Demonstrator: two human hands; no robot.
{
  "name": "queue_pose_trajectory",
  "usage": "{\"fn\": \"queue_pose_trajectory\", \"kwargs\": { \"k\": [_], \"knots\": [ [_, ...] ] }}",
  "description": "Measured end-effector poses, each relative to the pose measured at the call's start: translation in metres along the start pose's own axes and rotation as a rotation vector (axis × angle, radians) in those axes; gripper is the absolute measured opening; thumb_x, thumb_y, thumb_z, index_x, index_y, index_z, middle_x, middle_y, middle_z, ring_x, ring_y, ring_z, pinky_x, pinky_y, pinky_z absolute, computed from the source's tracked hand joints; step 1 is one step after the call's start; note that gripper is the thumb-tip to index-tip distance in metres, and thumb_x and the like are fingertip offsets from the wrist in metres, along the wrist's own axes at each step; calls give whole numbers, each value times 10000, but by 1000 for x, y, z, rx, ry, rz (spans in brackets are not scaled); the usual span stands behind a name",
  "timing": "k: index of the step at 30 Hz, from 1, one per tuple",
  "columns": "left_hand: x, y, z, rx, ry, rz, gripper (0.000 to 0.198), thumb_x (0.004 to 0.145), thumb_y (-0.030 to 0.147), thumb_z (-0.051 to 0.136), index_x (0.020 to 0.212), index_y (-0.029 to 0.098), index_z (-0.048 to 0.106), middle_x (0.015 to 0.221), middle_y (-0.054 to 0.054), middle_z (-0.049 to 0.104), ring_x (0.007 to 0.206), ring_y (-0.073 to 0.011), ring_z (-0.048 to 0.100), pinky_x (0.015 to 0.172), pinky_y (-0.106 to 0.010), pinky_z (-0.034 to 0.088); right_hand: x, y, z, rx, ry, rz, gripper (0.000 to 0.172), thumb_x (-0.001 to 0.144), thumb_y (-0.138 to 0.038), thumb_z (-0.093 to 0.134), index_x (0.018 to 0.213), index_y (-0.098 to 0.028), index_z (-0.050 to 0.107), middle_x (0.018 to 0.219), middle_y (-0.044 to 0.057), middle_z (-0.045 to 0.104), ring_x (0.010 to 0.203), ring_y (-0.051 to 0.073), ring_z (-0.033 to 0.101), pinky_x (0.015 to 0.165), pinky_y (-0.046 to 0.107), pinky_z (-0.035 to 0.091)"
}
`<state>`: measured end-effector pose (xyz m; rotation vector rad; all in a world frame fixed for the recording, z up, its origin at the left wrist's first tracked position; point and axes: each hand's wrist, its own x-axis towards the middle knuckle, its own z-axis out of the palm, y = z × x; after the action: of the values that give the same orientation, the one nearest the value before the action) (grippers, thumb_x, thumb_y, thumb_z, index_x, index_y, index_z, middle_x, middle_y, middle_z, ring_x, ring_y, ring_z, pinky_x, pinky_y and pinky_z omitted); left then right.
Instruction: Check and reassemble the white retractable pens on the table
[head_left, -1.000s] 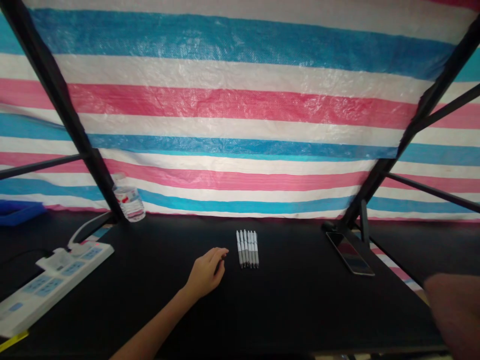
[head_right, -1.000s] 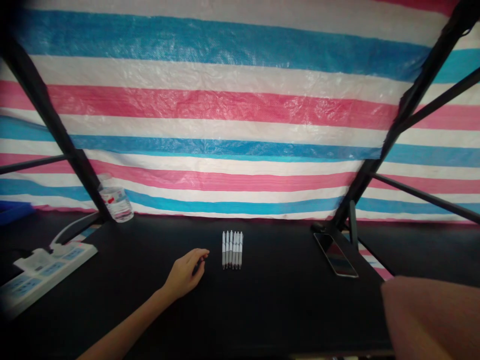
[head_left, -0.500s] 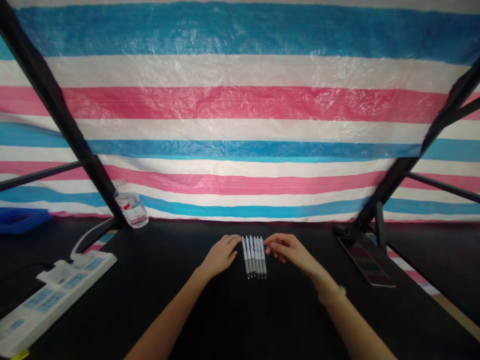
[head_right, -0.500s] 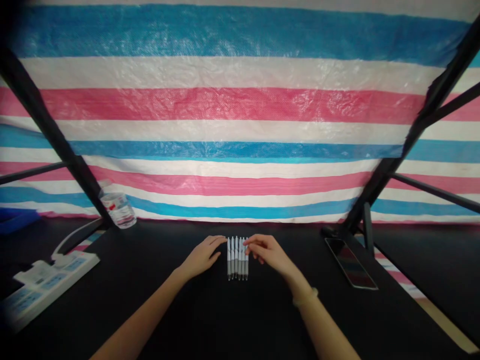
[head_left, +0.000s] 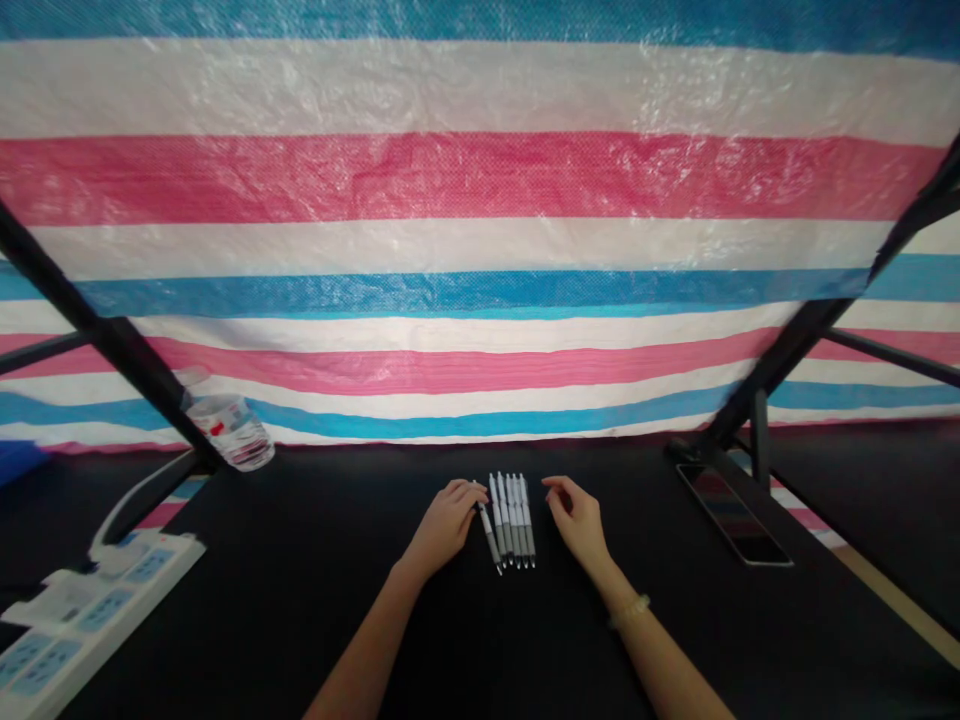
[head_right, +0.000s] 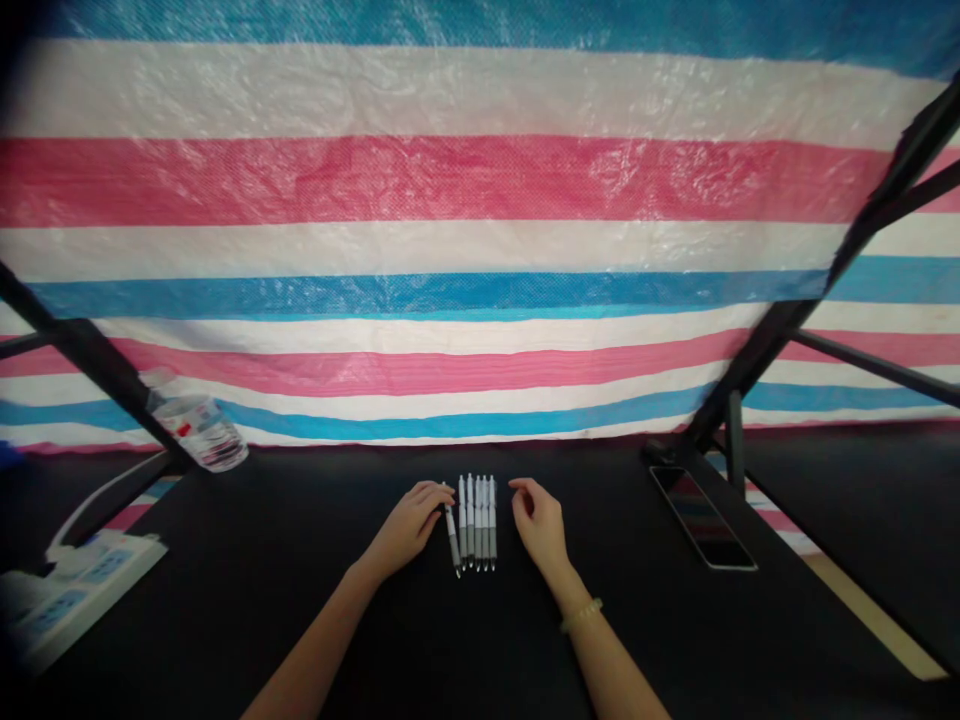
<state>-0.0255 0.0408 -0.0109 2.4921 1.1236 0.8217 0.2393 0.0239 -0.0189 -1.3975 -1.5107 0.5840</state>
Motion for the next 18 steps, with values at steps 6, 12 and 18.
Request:
{"fn": "queue_pose_trajectory", "kwargs": {
  "k": [6, 12, 18],
  "knots": [
    [-2, -1, 7, 26, 52, -4, 337, 801, -72, 467, 812, 201, 665, 1070, -103, 659, 1103, -274, 565, 944, -442, 481, -3, -2, 0, 51, -53, 35, 251, 860, -345, 551, 959, -187, 720, 733, 35, 673, 639, 206, 594, 628, 308, 431],
    [0, 5, 7, -32, 148, 22, 306, 813, -56, 476, 731, 205, 612, 1098, -91, 682, 1169, -278, 544, 1008, -472, 445, -12, -25, 4, 186, -186, 144, 257, 864, -404, 605, 949, -180, 698, 737, 30, 659, 676, 192, 585, 619, 288, 436],
    [-1, 18, -6, -207, 301, -9, 302, 825, -25, 442, 686, 207, 576, 1174, -111, 674, 1241, -297, 494, 1062, -524, 420, -54, -66, 34, 463, -650, 417, 491, 913, -637, 527, 969, -161, 638, 727, 43, 699, 424, 116, 525, 384, 213, 319]
  ]
}}
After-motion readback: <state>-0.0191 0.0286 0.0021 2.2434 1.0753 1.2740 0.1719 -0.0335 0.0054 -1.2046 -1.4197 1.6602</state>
